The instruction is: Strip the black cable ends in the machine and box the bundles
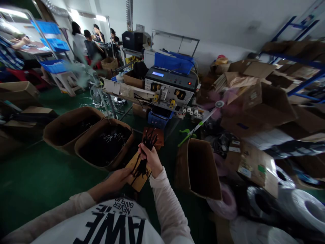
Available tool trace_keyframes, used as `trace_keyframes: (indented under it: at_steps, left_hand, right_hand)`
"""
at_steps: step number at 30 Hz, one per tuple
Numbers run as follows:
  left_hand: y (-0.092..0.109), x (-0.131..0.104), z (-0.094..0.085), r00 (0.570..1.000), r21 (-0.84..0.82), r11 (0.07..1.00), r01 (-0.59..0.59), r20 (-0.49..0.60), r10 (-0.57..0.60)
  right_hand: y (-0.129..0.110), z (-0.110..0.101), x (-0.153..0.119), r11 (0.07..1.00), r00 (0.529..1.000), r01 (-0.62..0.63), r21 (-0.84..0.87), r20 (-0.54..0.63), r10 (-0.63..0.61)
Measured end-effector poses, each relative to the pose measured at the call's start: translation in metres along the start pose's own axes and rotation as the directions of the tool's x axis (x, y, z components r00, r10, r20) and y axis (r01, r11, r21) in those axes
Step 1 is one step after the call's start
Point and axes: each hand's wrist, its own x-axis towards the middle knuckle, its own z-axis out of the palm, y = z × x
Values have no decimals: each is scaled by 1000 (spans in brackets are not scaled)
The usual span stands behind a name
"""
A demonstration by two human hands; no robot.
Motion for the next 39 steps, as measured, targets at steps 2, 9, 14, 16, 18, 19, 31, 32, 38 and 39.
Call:
trace_keyframes:
  at_steps: [2,9,14,16,18,19,31,32,38,39]
  left_hand:
    - [7,19,-16,998,-20,999,47,41,-46]
    - [76,107,-78,998,-283,957,-57,-48,45]
    - [79,137,-76,994,-371,925,76,104,-40]
    - [69,144,-71,988,-473,868,152,98,-120]
    - [59,154,-71,977,-607,768,204,73,-202]
    - [54,160,-74,971,-683,702,202,45,-235]
    - [-14,265,-190,960,-880,421,219,116,-256]
    - [-14,274,-193,952,-823,489,290,195,-235]
    - [0,325,-197,942,-522,817,246,329,-73]
    - [3,334,-202,959,-525,828,196,279,-50]
  right_hand:
    - [-1,3,-2,999,999,0,-32,54,1]
    - [1,13,3,978,975,-94,-187,182,129]
    - [6,15,18,956,958,-152,-251,199,205]
    - [5,15,26,952,955,-167,-257,197,221]
    - [4,14,36,959,956,-169,-226,200,216]
    - [3,13,41,964,957,-170,-204,198,210]
    - [-13,21,151,981,985,-166,-101,33,170]
    - [-12,23,161,978,981,-187,-96,32,190]
    - [-8,32,208,969,972,-225,-102,51,231]
    - [-8,32,212,969,972,-222,-104,51,228]
